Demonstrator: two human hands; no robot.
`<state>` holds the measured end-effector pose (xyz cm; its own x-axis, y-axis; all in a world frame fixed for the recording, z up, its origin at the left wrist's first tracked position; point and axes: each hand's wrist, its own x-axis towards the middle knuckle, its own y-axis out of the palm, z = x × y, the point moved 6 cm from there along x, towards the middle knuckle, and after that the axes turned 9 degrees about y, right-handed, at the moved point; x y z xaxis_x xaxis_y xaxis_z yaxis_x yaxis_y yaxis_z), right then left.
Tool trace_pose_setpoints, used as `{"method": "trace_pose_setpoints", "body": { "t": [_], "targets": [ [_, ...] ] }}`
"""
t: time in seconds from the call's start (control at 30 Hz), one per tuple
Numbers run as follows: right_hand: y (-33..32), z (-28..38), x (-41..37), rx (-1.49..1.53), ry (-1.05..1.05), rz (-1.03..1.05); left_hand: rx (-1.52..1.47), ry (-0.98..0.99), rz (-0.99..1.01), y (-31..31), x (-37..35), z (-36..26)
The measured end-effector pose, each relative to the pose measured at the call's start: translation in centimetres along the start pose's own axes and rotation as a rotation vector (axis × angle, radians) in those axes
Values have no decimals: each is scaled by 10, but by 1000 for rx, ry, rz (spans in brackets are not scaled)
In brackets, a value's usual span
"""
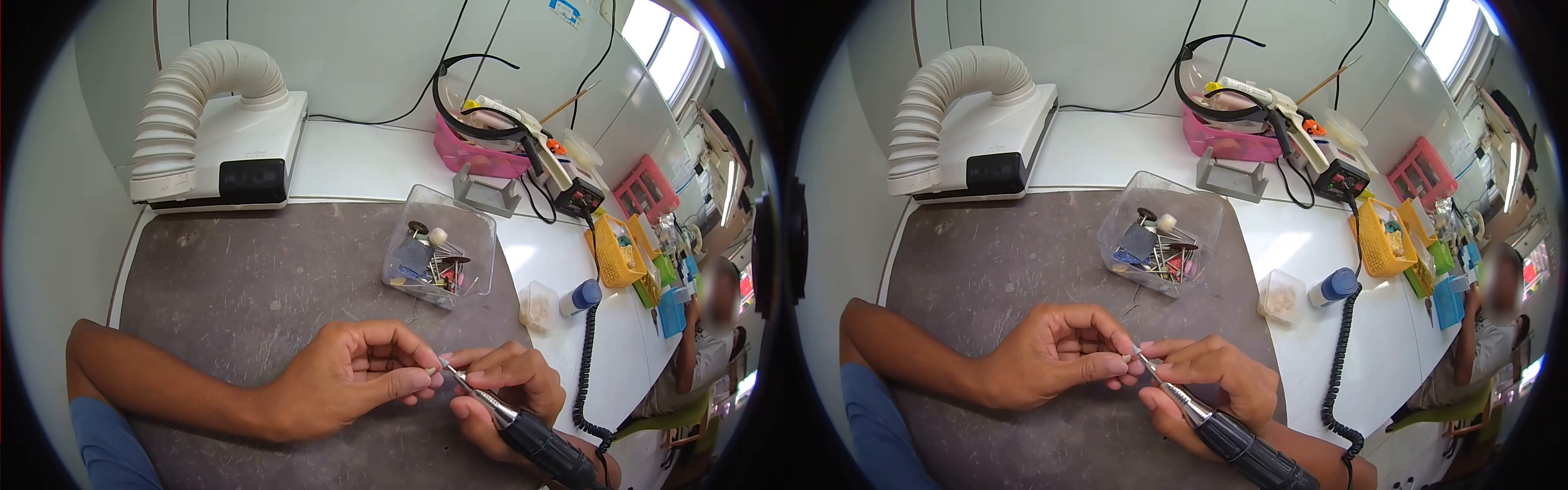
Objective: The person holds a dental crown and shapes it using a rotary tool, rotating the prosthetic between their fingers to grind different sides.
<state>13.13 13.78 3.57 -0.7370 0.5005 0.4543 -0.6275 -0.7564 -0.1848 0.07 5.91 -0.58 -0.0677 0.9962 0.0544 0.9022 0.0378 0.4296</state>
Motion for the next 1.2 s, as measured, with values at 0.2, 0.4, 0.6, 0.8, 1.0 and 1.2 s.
{"method": "trace_pose_setpoints", "body": {
  "t": [0.2,0.4,0.6,0.8,1.0,1.2],
  "targets": [
    [4,4,-1,-75,-57,-5,14,-13,6,1,-1,-1],
    [5,5,0,-95,-72,6,29,-23,11,0,-2,-1],
    [5,5,0,-114,-98,2,23,-36,27,3,-2,-3],
    [6,6,0,-135,-111,-5,23,-36,31,2,-1,-2],
    [7,8,0,-144,-119,15,56,-48,37,2,-1,-3],
    [4,6,-1,-155,-97,-29,28,-36,23,2,-1,-2]
  ]
}}
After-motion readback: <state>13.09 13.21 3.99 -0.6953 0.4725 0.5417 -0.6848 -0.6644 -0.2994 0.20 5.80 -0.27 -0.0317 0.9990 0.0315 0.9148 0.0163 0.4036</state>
